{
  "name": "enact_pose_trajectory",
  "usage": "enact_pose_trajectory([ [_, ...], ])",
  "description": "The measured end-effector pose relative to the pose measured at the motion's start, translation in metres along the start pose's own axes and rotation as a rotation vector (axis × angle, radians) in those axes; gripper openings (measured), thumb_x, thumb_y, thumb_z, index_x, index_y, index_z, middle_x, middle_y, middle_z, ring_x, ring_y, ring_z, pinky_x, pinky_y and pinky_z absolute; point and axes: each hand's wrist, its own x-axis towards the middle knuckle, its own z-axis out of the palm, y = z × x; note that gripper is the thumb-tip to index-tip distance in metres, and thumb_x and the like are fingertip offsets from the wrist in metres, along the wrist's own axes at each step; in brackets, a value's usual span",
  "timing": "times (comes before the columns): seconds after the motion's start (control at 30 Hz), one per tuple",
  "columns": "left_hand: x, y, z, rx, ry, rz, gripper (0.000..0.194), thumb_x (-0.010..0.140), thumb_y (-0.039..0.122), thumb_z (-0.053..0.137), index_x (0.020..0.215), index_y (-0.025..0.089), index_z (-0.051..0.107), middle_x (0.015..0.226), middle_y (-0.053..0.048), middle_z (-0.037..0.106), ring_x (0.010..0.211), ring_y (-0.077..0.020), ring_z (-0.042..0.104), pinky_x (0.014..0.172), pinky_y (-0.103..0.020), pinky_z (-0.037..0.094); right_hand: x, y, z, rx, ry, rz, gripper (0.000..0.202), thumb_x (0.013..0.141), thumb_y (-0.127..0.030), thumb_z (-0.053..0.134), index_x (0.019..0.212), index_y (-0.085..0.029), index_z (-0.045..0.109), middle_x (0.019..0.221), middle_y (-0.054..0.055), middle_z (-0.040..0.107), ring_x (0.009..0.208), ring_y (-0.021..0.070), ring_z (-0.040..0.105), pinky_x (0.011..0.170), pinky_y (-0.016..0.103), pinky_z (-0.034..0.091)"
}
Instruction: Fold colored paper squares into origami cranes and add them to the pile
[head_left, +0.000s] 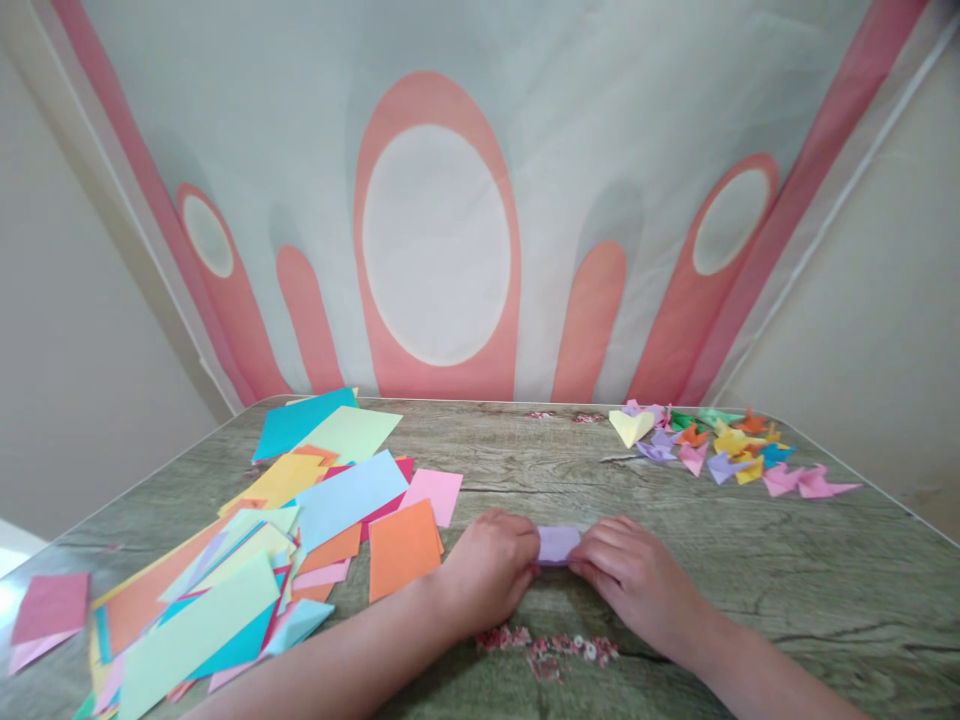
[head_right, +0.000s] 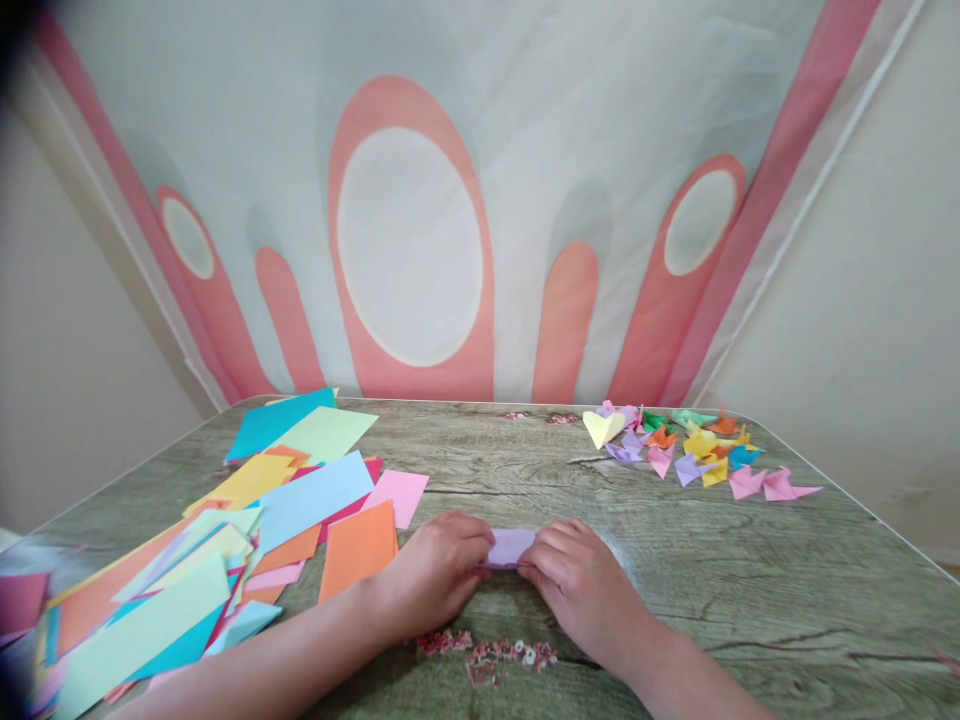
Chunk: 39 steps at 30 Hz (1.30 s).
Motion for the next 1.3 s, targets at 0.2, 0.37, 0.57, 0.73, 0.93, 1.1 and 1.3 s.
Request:
enact_pose_trajectory([
  [0.2, 0.000, 0.000, 0.002, -0.100, 0.050, -0.067, 0.018, 0.083, 0.033, 0.059, 0.093, 0.019, 0.063, 0.121, -0.007, 0.060, 0.111, -0.0242, 0.054, 0.096, -0.039, 0.041, 0.002, -0.002, 0.002, 0.068, -0.021, 0.079, 0.018, 0.093, -0.028, 0.052, 0.080, -0.020, 0.063, 0.078, 0.002, 0.063, 0.078, 0.0176, 0.057, 0.071, 0.031, 0.043],
  [0.37, 0.001, -0.001, 0.005, -0.127, 0.052, -0.045, 0.012, 0.081, 0.027, 0.063, 0.090, 0.019, 0.062, 0.121, -0.005, 0.059, 0.111, -0.0247, 0.052, 0.095, -0.038, 0.040, 0.003, -0.005, 0.001, 0.174, -0.028, 0.148, 0.011, 0.088, -0.027, 0.059, 0.081, -0.020, 0.064, 0.110, 0.007, 0.061, 0.105, 0.0223, 0.053, 0.089, 0.038, 0.042],
  [0.57, 0.002, -0.003, 0.003, -0.015, 0.102, 0.132, 0.012, 0.085, 0.017, 0.054, 0.094, 0.019, 0.060, 0.120, -0.007, 0.057, 0.109, -0.0225, 0.052, 0.091, -0.035, 0.041, 0.005, -0.008, -0.004, 0.289, -0.128, 0.294, 0.009, 0.077, -0.027, 0.068, 0.072, -0.021, 0.064, 0.123, 0.006, 0.055, 0.118, 0.0246, 0.047, 0.099, 0.040, 0.037],
  [0.73, 0.000, -0.002, -0.007, 0.149, 0.211, 0.293, 0.011, 0.090, 0.017, 0.048, 0.083, 0.017, 0.057, 0.131, -0.010, 0.051, 0.124, -0.0250, 0.041, 0.097, -0.039, 0.037, 0.006, -0.008, -0.008, 0.401, -0.119, 0.319, 0.011, 0.070, -0.021, 0.072, 0.068, -0.021, 0.061, 0.118, 0.004, 0.057, 0.116, 0.0249, 0.048, 0.098, 0.039, 0.035],
  [0.93, -0.002, 0.000, 0.004, -0.021, 0.330, 0.223, 0.013, 0.085, 0.007, 0.047, 0.082, 0.016, 0.056, 0.141, -0.012, 0.041, 0.127, -0.0251, 0.041, 0.099, -0.041, 0.038, 0.007, -0.005, -0.009, 0.638, -0.055, 0.428, 0.013, 0.075, -0.024, 0.068, 0.070, -0.020, 0.056, 0.106, 0.005, 0.063, 0.099, 0.0223, 0.057, 0.087, 0.034, 0.041],
  [1.1, 0.006, -0.003, 0.016, -0.696, 0.409, -0.140, 0.006, 0.077, 0.016, 0.064, 0.078, 0.017, 0.058, 0.140, -0.012, 0.041, 0.127, -0.0248, 0.043, 0.093, -0.033, 0.045, 0.006, -0.002, -0.004, 0.534, 0.087, 0.431, 0.017, 0.080, -0.027, 0.063, 0.068, -0.020, 0.053, 0.091, 0.003, 0.064, 0.086, 0.0197, 0.058, 0.080, 0.031, 0.042],
  [1.3, 0.016, -0.007, 0.019, -1.313, 0.331, -0.349, 0.026, 0.063, 0.021, 0.078, 0.079, 0.015, 0.058, 0.115, -0.010, 0.056, 0.092, -0.0181, 0.059, 0.072, -0.024, 0.046, 0.003, 0.000, -0.001, 0.395, 0.155, 0.348, 0.017, 0.083, -0.027, 0.062, 0.070, -0.021, 0.053, 0.082, 0.000, 0.061, 0.078, 0.0166, 0.058, 0.072, 0.027, 0.041],
])
